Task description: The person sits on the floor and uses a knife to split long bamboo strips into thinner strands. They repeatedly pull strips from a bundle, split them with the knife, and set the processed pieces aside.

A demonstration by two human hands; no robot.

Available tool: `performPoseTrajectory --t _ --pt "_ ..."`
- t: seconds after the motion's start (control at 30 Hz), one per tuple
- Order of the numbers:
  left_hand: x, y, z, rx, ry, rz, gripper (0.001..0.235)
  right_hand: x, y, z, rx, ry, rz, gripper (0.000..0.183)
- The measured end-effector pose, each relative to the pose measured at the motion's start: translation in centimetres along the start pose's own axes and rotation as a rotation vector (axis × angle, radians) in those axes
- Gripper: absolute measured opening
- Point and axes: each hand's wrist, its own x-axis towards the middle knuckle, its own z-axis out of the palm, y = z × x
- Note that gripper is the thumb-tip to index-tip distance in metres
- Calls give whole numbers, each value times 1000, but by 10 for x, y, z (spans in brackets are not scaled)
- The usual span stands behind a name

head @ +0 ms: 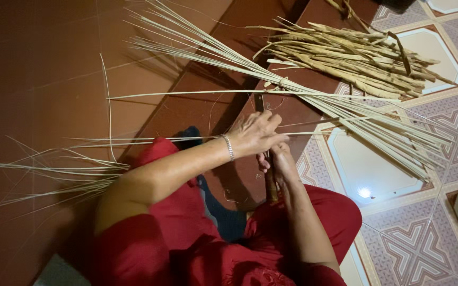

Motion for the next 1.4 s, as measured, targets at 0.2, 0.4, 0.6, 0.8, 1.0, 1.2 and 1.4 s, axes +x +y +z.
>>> performPoseTrajectory --t 0.2,0.4,0.6,0.8,1.0,1.2,1.4 --pt "14 -2 53 -59 156 -22 28 -10 -12 7 56 72 18 20" --pt "3 5 64 -567 291 -474 34 -9 -8 5 63 128 -37 20" --pt "-21 5 42 -791 510 -588 26 -9 -6 -4 104 111 -21 22" --pt "-47 -6 25 -1188 567 -807 27 -7 -20 -16 122 95 -61 18" --pt "-92 -36 -15 -1351 766 -820 36 -16 -35 -56 149 80 -75 26" --pt "-135 -70 -53 -1441 944 -922 36 -11 -41 -95 263 167 -59 29" --pt "-195 -86 -65 -1450 1013 -972 32 -8 -37 -167 396 202 -97 31"
